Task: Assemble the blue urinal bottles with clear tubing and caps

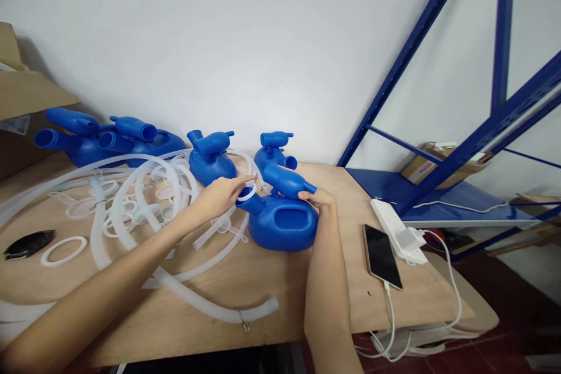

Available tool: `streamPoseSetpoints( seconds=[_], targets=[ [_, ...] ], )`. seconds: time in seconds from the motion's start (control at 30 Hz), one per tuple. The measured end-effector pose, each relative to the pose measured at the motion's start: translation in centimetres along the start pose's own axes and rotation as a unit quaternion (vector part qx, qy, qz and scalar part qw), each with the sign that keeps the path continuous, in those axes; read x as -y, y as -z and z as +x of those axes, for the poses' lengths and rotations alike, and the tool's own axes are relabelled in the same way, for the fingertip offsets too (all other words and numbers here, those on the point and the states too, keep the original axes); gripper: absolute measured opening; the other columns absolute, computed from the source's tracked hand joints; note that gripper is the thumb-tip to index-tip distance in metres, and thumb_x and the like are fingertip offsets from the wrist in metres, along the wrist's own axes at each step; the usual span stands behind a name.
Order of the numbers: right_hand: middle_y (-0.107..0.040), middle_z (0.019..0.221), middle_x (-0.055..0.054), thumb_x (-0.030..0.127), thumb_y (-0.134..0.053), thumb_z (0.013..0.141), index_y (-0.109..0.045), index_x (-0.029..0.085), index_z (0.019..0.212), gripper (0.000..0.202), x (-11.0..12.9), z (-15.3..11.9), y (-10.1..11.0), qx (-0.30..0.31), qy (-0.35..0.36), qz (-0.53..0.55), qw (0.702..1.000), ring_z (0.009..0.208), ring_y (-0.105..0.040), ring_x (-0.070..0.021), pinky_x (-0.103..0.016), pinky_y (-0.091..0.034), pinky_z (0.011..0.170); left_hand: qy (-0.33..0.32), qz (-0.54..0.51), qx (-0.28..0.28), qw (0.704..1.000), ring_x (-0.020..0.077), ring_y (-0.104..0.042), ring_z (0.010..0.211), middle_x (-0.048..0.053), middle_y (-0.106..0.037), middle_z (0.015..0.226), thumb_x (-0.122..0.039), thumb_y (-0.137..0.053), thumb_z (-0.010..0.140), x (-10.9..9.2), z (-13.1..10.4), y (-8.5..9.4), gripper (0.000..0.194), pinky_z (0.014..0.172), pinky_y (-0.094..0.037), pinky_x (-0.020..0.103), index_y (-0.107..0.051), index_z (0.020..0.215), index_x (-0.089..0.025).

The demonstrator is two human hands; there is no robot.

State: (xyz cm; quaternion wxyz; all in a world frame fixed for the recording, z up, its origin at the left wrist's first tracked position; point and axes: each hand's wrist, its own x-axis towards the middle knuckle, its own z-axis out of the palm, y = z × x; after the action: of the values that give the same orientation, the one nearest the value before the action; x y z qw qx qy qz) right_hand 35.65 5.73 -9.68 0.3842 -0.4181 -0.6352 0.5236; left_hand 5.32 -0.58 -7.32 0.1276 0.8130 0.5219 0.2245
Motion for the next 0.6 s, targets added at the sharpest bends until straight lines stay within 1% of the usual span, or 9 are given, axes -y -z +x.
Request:
streamPoseSetpoints(
  seconds=[0.07, 0.13, 0.17, 0.23, 0.33, 0.4, 0.47, 0.53, 0.6],
  targets=[
    [-0.080, 0.113, -0.013, 0.069, -0.095, 0.029, -0.073, 0.023, 0.125, 0.109, 0.4, 0.1, -0.3, 0.022, -0.012, 0.008, 1.000, 0.119, -0.070, -0.0446, -0.059, -0.061, 0.097, -0.012, 0.030, 0.016, 0.999, 0.0309, -0.071, 0.111, 0.011, -0.075, 0.122, -0.014, -0.038, 0.098, 0.0, -0.1, 0.2, 0.058, 0.090, -0.051, 0.036, -0.057, 0.151, -0.031],
    [-0.080, 0.116, -0.010, 0.061, -0.097, 0.032, -0.071, 0.026, 0.128, 0.106, 0.9, 0.2, -0.6, 0.040, -0.016, 0.015, 0.999, 0.119, -0.071, -0.0423, -0.056, -0.060, 0.099, -0.026, 0.043, 0.023, 0.998, 0.0317, -0.070, 0.116, 0.012, -0.074, 0.128, -0.007, -0.040, 0.092, 0.0, -0.2, 0.4, 0.065, 0.095, -0.051, 0.037, -0.059, 0.149, -0.029],
    [-0.079, 0.117, -0.009, 0.057, -0.098, 0.036, -0.070, 0.027, 0.131, 0.104, 1.3, 0.3, -0.8, 0.050, -0.012, 0.019, 0.998, 0.120, -0.071, -0.0410, -0.055, -0.060, 0.100, -0.030, 0.047, 0.021, 0.998, 0.0320, -0.069, 0.118, 0.012, -0.073, 0.129, -0.005, -0.041, 0.089, 0.0, -0.2, 0.4, 0.066, 0.096, -0.050, 0.038, -0.059, 0.149, -0.027],
    [-0.078, 0.120, -0.007, 0.051, -0.098, 0.047, -0.067, 0.029, 0.136, 0.097, 2.0, 0.3, -1.4, 0.082, -0.004, 0.029, 0.996, 0.120, -0.071, -0.0381, -0.053, -0.060, 0.102, -0.036, 0.048, 0.019, 0.998, 0.0322, -0.069, 0.119, 0.013, -0.073, 0.129, -0.005, -0.042, 0.088, -0.2, -0.3, 0.5, 0.064, 0.098, -0.051, 0.039, -0.062, 0.145, -0.024],
    [-0.077, 0.123, -0.005, 0.044, -0.093, 0.063, -0.062, 0.030, 0.143, 0.087, 2.6, 0.2, -2.5, 0.114, -0.005, 0.049, 0.992, 0.119, -0.071, -0.0339, -0.049, -0.060, 0.101, -0.038, 0.038, 0.025, 0.998, 0.0312, -0.071, 0.114, 0.013, -0.076, 0.122, -0.009, -0.042, 0.091, -0.7, -0.4, 0.3, 0.050, 0.096, -0.052, 0.038, -0.071, 0.130, -0.021],
    [-0.077, 0.122, -0.004, 0.041, -0.092, 0.065, -0.060, 0.031, 0.145, 0.087, 2.6, 0.2, -3.1, 0.113, -0.011, 0.059, 0.992, 0.116, -0.072, -0.0310, -0.043, -0.062, 0.097, -0.034, 0.038, 0.018, 0.999, 0.0304, -0.073, 0.109, 0.013, -0.077, 0.117, -0.012, -0.039, 0.095, -1.1, -0.6, 0.2, 0.043, 0.092, -0.054, 0.037, -0.072, 0.121, -0.020],
    [-0.078, 0.119, -0.003, 0.036, -0.093, 0.065, -0.057, 0.031, 0.148, 0.090, 2.3, 0.1, -3.4, 0.116, -0.021, 0.072, 0.990, 0.110, -0.074, -0.0275, -0.037, -0.063, 0.091, -0.032, 0.059, 0.018, 0.998, 0.0299, -0.074, 0.104, 0.013, -0.077, 0.113, -0.014, -0.035, 0.098, -1.4, -0.8, 0.4, 0.040, 0.087, -0.054, 0.037, -0.069, 0.118, -0.019],
    [-0.078, 0.114, -0.004, 0.033, -0.093, 0.065, -0.054, 0.030, 0.150, 0.094, 2.0, 0.0, -3.4, 0.120, -0.036, 0.089, 0.988, 0.101, -0.075, -0.0243, -0.034, -0.064, 0.084, -0.037, 0.087, 0.040, 0.995, 0.0300, -0.074, 0.099, 0.014, -0.077, 0.107, -0.017, -0.033, 0.101, -1.4, -1.1, 1.1, 0.037, 0.084, -0.054, 0.037, -0.067, 0.118, -0.018],
    [-0.080, 0.105, -0.004, 0.031, -0.093, 0.066, -0.054, 0.027, 0.150, 0.093, 1.8, -0.1, -3.3, 0.112, -0.051, 0.101, 0.987, 0.091, -0.076, -0.0227, -0.031, -0.064, 0.077, -0.054, 0.104, 0.071, 0.991, 0.0304, -0.075, 0.093, 0.013, -0.077, 0.101, -0.022, -0.036, 0.103, -1.2, -1.4, 2.0, 0.033, 0.081, -0.053, 0.038, -0.065, 0.116, -0.018]
  ],
)
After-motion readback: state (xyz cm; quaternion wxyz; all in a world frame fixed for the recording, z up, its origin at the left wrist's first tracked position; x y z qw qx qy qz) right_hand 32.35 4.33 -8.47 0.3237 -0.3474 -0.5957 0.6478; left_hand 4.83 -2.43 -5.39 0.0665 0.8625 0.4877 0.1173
